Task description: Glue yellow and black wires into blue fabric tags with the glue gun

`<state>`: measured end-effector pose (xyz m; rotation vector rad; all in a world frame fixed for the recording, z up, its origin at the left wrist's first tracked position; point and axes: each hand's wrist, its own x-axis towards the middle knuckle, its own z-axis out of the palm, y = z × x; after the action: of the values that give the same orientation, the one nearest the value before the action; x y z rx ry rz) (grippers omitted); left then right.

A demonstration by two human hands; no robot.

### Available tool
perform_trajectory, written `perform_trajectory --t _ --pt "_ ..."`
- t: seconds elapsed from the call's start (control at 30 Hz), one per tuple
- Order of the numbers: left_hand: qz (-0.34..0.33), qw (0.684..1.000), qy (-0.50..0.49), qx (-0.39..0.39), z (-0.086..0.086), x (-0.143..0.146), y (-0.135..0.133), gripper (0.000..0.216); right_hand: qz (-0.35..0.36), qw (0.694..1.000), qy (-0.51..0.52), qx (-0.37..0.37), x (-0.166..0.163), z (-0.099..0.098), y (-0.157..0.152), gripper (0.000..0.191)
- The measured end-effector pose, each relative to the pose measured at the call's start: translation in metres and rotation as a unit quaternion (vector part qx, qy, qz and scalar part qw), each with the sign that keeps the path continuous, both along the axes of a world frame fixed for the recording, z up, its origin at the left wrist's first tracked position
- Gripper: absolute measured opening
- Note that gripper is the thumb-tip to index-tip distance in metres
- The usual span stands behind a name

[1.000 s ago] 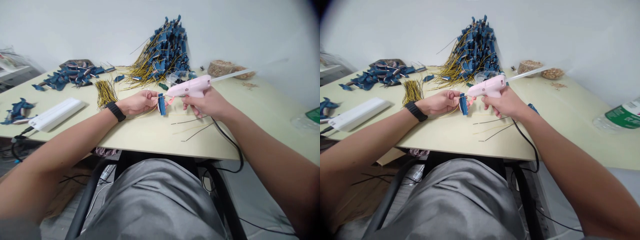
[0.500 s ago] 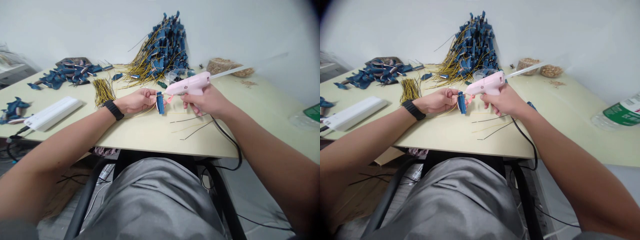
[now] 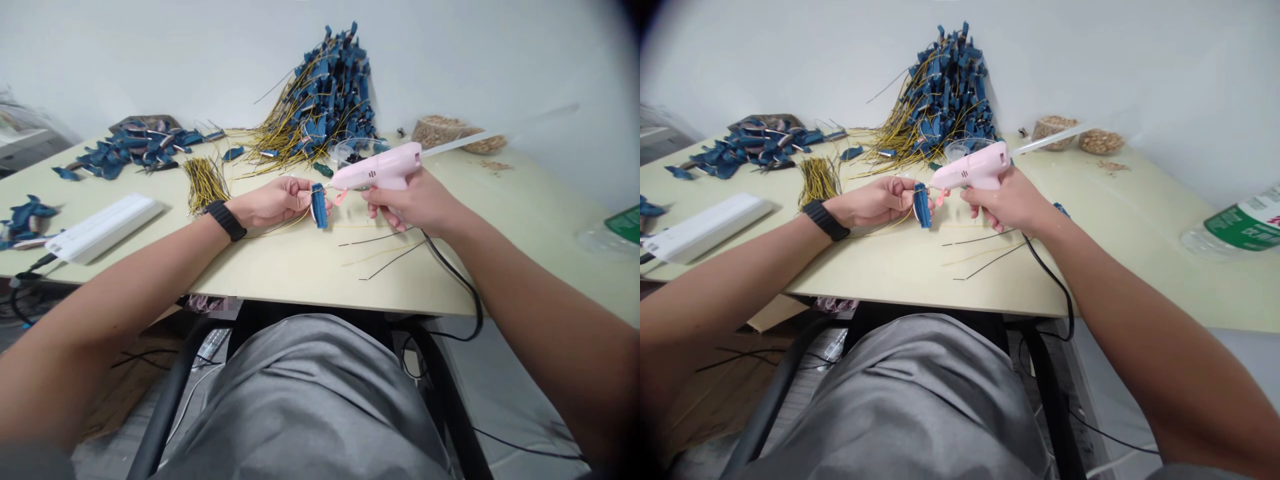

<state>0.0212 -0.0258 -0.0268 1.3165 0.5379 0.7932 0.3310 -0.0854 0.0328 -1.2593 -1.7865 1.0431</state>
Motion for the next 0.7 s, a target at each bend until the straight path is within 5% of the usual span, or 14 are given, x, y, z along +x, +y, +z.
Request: perform_trajectory --t 0.4,0.7 --pt "0.024 0.999 0.008 -0.019 0.0021 0.0016 -0.0027 0.016 0.003 1.000 -0.019 -0.008 0.0004 0.0021 -0.0036 0.021" --pt "0.001 1.000 -0.001 -0.007 0.0041 -0.0003 -0.0035 0.012 0.014 0.999 -0.038 -0.006 0.0037 0.0015 -0.0038 0.038"
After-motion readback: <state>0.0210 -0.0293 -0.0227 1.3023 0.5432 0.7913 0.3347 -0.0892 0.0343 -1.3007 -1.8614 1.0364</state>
